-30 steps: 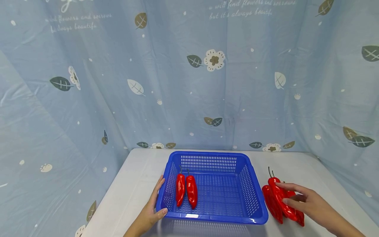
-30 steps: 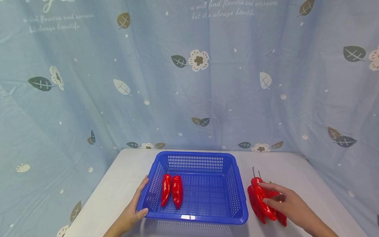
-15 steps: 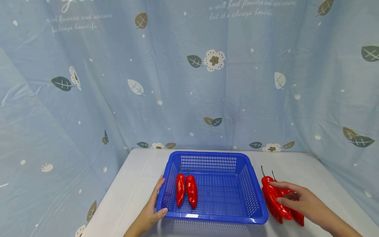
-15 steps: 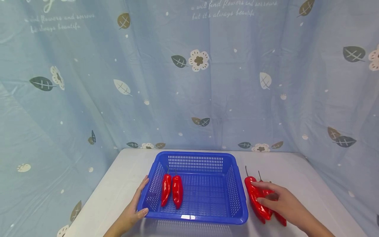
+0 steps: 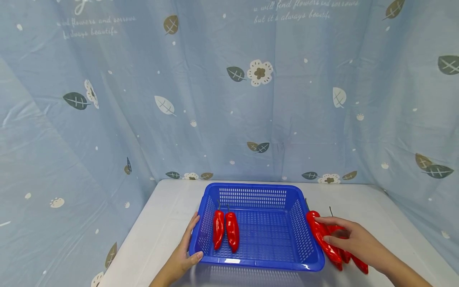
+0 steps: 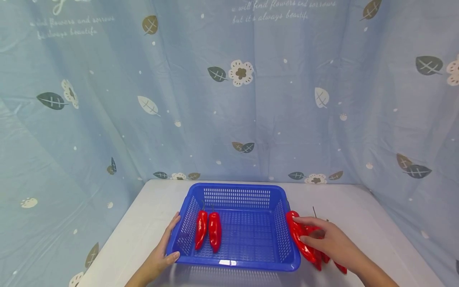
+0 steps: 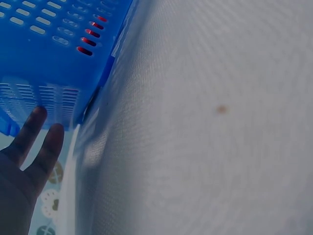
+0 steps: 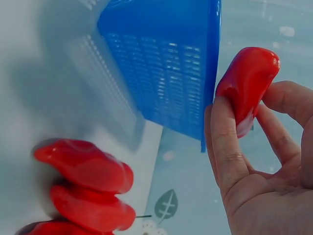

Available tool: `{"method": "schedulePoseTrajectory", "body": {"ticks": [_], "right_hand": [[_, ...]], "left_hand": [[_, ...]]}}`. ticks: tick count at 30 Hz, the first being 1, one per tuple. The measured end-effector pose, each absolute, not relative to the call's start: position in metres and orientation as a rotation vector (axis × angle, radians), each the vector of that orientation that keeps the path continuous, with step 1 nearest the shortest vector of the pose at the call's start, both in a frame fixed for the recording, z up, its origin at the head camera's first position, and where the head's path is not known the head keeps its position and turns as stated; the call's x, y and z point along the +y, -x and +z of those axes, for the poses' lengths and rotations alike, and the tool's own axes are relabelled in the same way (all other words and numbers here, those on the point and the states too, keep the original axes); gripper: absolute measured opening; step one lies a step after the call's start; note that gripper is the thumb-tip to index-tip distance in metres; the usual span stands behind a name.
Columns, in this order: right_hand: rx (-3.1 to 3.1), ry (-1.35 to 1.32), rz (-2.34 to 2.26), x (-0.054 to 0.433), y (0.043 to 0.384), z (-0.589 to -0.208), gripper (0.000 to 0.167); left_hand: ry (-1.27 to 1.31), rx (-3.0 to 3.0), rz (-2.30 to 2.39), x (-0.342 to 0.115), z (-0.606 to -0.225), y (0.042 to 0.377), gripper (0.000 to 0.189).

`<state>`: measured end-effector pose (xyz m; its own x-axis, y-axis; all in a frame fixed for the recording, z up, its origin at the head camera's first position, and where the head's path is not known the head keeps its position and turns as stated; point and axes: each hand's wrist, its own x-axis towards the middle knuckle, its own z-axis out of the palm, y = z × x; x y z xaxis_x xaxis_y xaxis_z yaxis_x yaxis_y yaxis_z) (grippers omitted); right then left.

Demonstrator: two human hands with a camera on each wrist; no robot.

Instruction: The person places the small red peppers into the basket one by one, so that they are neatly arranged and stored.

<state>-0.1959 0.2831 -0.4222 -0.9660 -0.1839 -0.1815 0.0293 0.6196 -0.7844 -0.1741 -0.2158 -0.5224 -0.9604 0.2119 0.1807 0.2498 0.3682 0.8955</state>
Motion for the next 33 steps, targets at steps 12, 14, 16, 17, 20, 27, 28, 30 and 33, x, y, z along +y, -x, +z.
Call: {"method": "schedulePoseTrajectory", "body": {"ticks": [12,14,16,17,20,27,28,30,33], "right_hand": [[2.578,0.172,-1.306,0.274,0.2,-0.419,0.068],[2.581,0.176,-1.308,0.273,0.201,-0.418,0.067],[2.576,0.173,-1.317,0.271,0.201,-0.416,0.066],[2.573,0.174,-1.32,0.269,0.201,-0.416,0.066],[2.559,0.186,-1.331,0.266,0.202,-0.414,0.065],[2.575,0.224,-1.305,0.259,0.206,-0.412,0.064],[2.568,0.229,-1.312,0.258,0.207,-0.412,0.064],[2.559,0.237,-1.322,0.256,0.208,-0.411,0.063],[2.554,0.272,-1.326,0.253,0.209,-0.411,0.063]], "left_hand": [[0.456,-2.56,-1.703,-0.216,-0.523,0.175,0.092],[0.478,-2.555,-1.69,-0.216,-0.523,0.175,0.092],[0.503,-2.55,-1.672,-0.217,-0.523,0.175,0.093],[0.518,-2.551,-1.66,-0.217,-0.523,0.175,0.093],[0.528,-2.553,-1.653,-0.217,-0.524,0.175,0.092],[0.507,-2.547,-1.67,-0.217,-0.525,0.175,0.093],[0.504,-2.546,-1.672,-0.217,-0.525,0.175,0.093],[0.494,-2.545,-1.676,-0.217,-0.525,0.175,0.093],[0.481,-2.545,-1.68,-0.217,-0.525,0.175,0.094]]}}
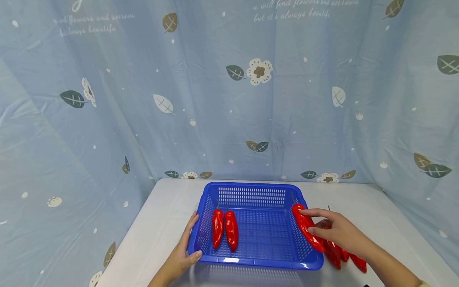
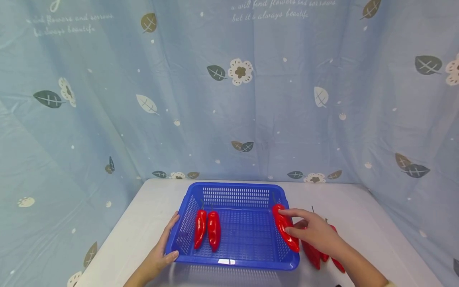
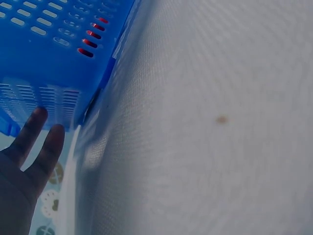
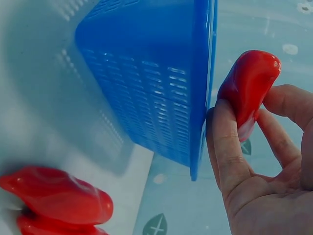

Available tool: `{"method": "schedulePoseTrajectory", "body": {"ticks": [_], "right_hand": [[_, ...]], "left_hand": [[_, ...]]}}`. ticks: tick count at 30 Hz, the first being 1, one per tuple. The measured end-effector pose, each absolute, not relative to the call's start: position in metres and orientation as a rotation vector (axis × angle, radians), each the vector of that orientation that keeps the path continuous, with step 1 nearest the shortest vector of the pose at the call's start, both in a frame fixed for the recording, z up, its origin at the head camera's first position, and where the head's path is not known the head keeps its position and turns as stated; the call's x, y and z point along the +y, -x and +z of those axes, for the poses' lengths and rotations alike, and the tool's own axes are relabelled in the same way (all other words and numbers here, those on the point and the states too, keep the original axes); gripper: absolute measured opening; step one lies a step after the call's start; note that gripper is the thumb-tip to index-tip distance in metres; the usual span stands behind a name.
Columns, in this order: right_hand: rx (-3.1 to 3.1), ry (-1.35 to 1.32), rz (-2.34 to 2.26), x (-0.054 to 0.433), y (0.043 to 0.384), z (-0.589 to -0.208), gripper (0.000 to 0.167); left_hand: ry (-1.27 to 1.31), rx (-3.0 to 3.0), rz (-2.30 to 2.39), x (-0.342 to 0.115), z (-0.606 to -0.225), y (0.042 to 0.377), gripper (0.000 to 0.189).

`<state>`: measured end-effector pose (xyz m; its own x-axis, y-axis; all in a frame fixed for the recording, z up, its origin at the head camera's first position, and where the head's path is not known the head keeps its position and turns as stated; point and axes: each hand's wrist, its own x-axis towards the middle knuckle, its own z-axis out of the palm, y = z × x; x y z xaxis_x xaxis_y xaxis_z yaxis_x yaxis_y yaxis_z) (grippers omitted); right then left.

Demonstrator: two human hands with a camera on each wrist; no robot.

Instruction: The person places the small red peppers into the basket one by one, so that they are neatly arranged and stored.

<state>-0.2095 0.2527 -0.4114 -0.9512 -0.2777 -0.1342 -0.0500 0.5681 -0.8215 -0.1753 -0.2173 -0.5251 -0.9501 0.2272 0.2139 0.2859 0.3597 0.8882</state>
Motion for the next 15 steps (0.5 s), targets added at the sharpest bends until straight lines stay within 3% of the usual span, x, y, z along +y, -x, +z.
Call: {"method": "schedulePoseTrajectory", "body": {"ticks": [15], "right_hand": [[2.584,0.288,-1.323,0.234,0.221,-0.408,0.063]], "left_hand": [[0.43,-2.566,-1.73,-0.217,-0.524,0.176,0.092]]}}
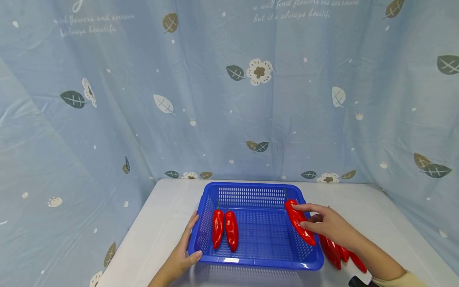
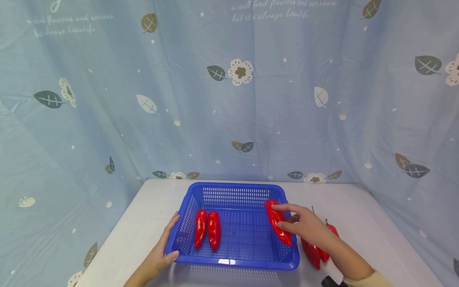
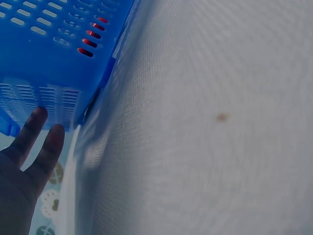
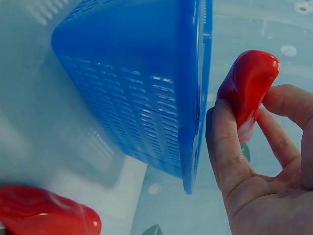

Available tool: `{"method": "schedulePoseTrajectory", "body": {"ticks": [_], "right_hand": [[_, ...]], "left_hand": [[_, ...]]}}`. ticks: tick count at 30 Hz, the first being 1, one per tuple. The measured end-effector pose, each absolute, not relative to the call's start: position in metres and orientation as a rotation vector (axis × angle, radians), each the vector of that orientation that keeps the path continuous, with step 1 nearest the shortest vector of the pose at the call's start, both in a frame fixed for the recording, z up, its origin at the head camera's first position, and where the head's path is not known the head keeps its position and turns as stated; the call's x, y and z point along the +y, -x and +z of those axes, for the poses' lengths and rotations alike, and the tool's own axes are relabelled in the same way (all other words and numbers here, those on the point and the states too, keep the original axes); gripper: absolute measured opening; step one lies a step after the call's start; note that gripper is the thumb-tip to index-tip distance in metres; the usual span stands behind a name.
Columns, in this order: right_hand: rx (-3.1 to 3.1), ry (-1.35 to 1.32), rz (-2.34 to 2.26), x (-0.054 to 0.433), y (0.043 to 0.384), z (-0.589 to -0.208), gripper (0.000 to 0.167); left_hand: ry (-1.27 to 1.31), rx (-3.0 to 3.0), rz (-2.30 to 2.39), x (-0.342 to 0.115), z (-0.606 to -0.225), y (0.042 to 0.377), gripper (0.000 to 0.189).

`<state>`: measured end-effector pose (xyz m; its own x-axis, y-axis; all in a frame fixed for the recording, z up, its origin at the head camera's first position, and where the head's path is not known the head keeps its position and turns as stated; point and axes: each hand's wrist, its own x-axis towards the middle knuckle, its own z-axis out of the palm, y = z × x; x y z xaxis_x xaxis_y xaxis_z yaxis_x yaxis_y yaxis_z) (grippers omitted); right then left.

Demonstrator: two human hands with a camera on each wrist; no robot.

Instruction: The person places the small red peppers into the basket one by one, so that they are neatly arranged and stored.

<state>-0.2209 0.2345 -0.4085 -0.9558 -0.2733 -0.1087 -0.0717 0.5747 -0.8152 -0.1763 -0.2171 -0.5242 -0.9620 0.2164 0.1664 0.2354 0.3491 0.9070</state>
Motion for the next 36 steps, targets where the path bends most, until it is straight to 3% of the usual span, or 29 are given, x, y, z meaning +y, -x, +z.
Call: {"method": "schedulePoseTrajectory", "body": {"ticks": [36], "right_hand": [[2.573,0.434,-1.356,0.207,0.256,-0.409,0.053]], "left_hand": [[0.457,-2.566,-1.665,-0.215,-0.522,0.174,0.093]]}}
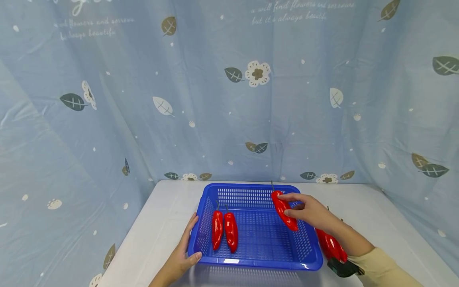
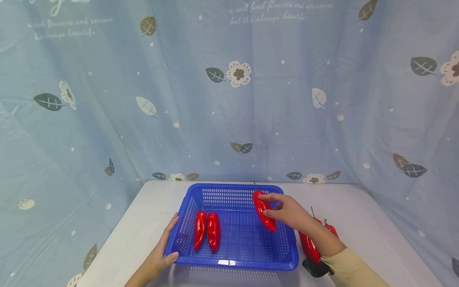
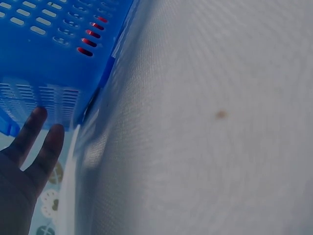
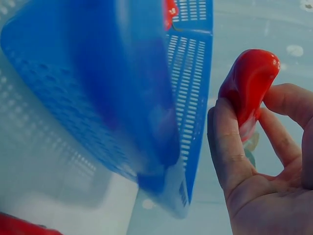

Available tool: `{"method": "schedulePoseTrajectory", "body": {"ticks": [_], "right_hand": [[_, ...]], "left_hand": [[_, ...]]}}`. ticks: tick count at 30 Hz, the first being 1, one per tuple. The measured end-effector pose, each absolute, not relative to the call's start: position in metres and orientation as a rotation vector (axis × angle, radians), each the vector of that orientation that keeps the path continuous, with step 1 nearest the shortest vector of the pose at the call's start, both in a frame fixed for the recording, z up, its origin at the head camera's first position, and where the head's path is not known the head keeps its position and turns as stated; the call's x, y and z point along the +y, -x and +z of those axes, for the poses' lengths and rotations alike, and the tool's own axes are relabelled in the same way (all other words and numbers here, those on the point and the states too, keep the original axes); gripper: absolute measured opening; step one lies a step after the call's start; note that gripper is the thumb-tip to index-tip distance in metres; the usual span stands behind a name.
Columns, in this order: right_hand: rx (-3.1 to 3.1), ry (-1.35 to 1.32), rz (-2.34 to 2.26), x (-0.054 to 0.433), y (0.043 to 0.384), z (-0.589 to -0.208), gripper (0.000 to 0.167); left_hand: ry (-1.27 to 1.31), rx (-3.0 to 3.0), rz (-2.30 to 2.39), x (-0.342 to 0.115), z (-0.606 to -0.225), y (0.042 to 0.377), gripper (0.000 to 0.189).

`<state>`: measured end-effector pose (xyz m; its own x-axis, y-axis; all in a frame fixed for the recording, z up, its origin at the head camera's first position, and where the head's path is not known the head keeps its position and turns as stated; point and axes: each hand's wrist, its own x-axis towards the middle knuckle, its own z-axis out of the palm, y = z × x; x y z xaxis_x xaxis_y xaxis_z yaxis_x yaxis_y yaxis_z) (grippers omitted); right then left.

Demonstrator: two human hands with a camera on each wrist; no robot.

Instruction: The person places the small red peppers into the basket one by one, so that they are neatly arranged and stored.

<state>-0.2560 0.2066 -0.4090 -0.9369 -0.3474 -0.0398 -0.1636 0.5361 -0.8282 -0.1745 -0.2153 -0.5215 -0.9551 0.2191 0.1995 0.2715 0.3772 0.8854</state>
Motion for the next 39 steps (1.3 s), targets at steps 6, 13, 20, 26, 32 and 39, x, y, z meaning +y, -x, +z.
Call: {"method": "schedulePoseTrajectory", "body": {"ticks": [6,13,20,26,32,39], "right_hand": [[2.578,0.478,-1.371,0.201,0.26,-0.407,0.053],[2.557,0.547,-1.401,0.196,0.262,-0.402,0.052],[2.537,0.55,-1.409,0.19,0.264,-0.401,0.05],[2.501,0.547,-1.429,0.185,0.268,-0.405,0.049],[2.494,0.559,-1.422,0.181,0.271,-0.406,0.048],[2.46,0.561,-1.403,0.175,0.277,-0.411,0.05]], "left_hand": [[0.469,-2.559,-1.669,-0.215,-0.521,0.174,0.093],[0.474,-2.555,-1.673,-0.217,-0.522,0.174,0.093],[0.45,-2.573,-1.673,-0.216,-0.522,0.174,0.094],[0.447,-2.573,-1.682,-0.215,-0.522,0.174,0.094],[0.436,-2.574,-1.682,-0.215,-0.522,0.174,0.093],[0.435,-2.576,-1.687,-0.216,-0.523,0.175,0.094]]}}
